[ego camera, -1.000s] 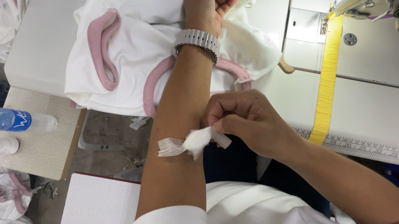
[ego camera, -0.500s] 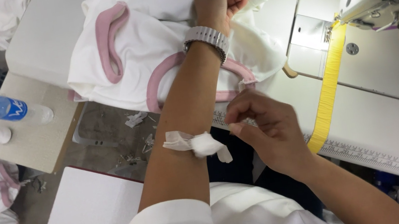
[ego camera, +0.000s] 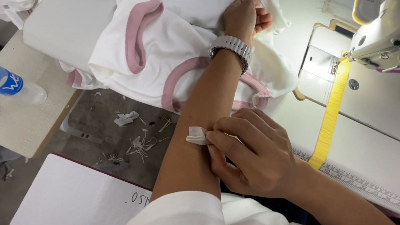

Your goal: The person is carefully peeling and removing a white adhesive bandage from their forearm while at a sewing workstation.

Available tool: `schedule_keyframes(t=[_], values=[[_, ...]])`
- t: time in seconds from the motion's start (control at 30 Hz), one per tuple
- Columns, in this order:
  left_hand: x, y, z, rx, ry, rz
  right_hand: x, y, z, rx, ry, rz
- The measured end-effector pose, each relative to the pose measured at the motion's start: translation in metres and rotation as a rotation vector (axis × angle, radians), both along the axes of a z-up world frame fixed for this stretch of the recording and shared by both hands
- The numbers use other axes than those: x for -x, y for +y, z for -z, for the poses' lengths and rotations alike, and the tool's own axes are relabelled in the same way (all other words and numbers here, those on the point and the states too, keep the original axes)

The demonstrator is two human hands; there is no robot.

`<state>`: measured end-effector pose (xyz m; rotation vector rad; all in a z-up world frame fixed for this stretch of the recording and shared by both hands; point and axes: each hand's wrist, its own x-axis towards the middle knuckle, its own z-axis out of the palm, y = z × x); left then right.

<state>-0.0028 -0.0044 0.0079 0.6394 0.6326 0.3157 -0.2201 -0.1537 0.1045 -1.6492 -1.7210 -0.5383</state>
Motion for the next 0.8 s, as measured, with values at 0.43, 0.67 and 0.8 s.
schedule_keyframes(t=[0.43,0.67,0.8], values=[[-0.007,0.000,0.007,-0.015,0.019,0.024,-0.004,0.000,0.004,0.056,0.606,-0.050],[-0.003,-0.001,0.004,-0.015,0.025,0.016,-0.004,-0.001,0.004,0.077,0.643,-0.045],[-0.012,0.001,0.016,-0.023,-0.005,0.016,-0.001,-0.001,0.002,0.052,0.617,-0.058]])
